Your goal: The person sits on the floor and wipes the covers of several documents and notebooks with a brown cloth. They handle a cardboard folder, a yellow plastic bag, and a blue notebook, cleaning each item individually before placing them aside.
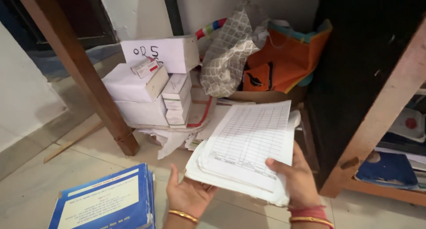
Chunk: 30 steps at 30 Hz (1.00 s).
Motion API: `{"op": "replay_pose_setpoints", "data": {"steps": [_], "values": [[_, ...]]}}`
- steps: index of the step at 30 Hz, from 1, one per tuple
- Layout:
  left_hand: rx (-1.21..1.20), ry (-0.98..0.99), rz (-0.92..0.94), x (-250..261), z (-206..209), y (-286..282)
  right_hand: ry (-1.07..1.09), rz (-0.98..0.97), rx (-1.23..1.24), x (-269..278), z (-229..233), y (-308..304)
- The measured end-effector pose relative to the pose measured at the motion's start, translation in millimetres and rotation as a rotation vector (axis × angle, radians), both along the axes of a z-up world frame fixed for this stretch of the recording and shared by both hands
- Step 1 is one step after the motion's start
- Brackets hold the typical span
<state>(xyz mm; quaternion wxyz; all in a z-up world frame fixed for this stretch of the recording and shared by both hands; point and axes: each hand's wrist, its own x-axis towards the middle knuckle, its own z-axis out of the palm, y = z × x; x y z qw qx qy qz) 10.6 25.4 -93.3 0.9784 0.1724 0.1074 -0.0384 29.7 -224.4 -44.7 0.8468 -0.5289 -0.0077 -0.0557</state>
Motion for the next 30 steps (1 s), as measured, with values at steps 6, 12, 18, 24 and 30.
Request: {"op": "replay_pose_setpoints", "data": {"steps": [6, 12, 18, 24, 30], "values": [[0.747, 0.141, -0.413, 31.6, 10.5, 49.7, 0.235, 0.052, -0.205, -2.3, 6.6, -10.4], [1.683, 0.163, -0.219, 64.0, -85.1, 56.6, 0.464, 0.110, -0.646, 82.1, -219.2, -21.1], [1.494, 0.100, -0.284, 54.2, -149.6, 55.0, 0.365, -0.109, -0.754, 50.4, -170.2, -0.9], [1.103, 0.251, -0.434, 19.7, -54.7, 31.3, 0.388, -0.083, -0.619, 20.2, -76.1, 2.4], [0.966, 0.241, -0.297, 15.7, -37.7, 27.5, 0.290, -0.048, -0.454, 17.6, -44.4, 5.3]]}}
